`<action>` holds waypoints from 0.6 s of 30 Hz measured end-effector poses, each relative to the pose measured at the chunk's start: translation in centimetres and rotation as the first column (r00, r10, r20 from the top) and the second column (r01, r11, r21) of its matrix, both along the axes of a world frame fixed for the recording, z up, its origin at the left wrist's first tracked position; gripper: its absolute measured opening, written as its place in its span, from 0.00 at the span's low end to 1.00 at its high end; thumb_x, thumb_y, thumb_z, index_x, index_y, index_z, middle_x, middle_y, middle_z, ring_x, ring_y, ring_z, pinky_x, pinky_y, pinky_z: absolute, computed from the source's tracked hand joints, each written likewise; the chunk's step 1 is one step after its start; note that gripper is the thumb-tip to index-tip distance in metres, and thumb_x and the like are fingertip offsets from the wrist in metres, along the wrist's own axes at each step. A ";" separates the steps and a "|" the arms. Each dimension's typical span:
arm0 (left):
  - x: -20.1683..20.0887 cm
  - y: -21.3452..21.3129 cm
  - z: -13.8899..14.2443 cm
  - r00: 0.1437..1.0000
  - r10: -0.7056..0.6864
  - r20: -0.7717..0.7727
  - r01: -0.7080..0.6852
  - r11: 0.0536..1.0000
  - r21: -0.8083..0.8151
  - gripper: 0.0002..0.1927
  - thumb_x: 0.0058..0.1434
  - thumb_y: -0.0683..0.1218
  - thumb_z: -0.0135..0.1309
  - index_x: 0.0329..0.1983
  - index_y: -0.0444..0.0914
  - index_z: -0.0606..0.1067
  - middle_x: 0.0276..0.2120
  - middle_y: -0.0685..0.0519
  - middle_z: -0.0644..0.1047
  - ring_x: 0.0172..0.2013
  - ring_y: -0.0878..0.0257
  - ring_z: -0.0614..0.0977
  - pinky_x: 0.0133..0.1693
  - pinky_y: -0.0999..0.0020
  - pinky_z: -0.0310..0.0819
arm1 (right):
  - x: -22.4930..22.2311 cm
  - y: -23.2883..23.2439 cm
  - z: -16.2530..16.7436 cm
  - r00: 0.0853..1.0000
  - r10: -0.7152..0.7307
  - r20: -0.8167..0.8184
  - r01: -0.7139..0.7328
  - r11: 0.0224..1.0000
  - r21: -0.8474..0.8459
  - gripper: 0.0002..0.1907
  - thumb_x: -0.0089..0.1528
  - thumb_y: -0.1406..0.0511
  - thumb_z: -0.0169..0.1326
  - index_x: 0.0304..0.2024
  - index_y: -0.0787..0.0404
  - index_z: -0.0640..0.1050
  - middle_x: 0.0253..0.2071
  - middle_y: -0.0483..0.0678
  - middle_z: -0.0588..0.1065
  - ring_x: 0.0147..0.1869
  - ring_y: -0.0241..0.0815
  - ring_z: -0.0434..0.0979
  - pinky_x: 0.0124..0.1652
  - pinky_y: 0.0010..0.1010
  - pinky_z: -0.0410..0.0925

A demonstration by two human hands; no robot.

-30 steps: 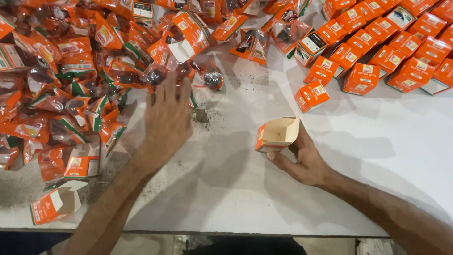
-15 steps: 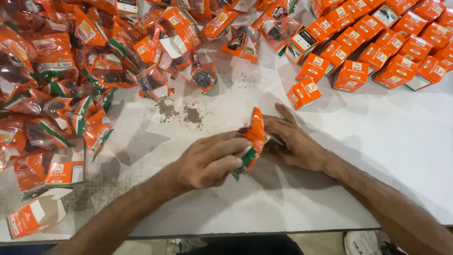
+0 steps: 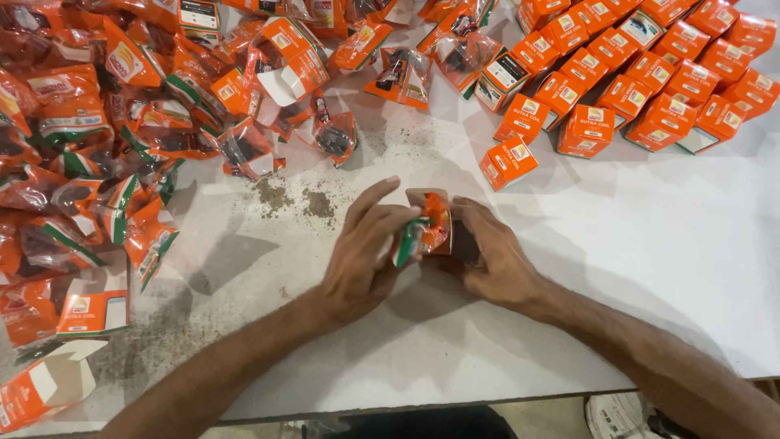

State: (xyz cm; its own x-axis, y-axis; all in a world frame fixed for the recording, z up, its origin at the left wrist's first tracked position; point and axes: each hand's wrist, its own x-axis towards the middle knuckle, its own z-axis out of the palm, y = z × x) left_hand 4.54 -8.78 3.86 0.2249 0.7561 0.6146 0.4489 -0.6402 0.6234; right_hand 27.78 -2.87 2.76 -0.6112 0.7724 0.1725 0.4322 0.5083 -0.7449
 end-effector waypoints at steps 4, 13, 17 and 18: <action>0.4 -0.2 0.0 0.983 0.017 -0.182 0.020 0.979 0.202 0.26 0.57 0.38 0.68 0.57 0.37 0.71 0.58 0.48 0.74 0.74 0.45 0.65 0.76 0.40 0.57 | 0.2 0.1 0.7 0.998 0.065 -0.003 -0.065 0.996 0.067 0.34 0.50 0.72 0.66 0.59 0.64 0.72 0.63 0.58 0.74 0.72 0.67 0.64 0.69 0.48 0.58; 2.4 0.5 0.6 0.919 0.261 -0.294 -0.239 0.965 0.111 0.14 0.64 0.42 0.58 0.53 0.42 0.74 0.60 0.39 0.59 0.67 0.31 0.58 0.65 0.39 0.56 | -0.5 -0.3 1.5 0.997 0.061 -0.053 -0.054 0.991 0.125 0.38 0.46 0.76 0.60 0.61 0.64 0.71 0.64 0.59 0.71 0.72 0.63 0.65 0.69 0.49 0.58; 3.6 0.5 0.5 0.970 0.218 0.108 -0.169 0.922 -0.349 0.16 0.69 0.44 0.56 0.59 0.38 0.70 0.61 0.42 0.62 0.50 0.53 0.72 0.51 0.59 0.72 | -0.5 -0.4 1.6 1.000 0.004 -0.017 -0.002 0.990 0.142 0.37 0.49 0.72 0.67 0.61 0.62 0.72 0.58 0.57 0.72 0.65 0.58 0.70 0.60 0.43 0.67; 3.7 0.6 0.4 0.942 0.255 0.216 -0.147 0.896 -0.418 0.22 0.67 0.46 0.58 0.60 0.37 0.65 0.58 0.42 0.64 0.45 0.56 0.73 0.46 0.62 0.74 | -0.4 -0.5 1.6 1.000 0.005 -0.004 -0.004 0.990 0.142 0.37 0.49 0.71 0.68 0.61 0.60 0.73 0.56 0.56 0.73 0.63 0.57 0.71 0.59 0.43 0.68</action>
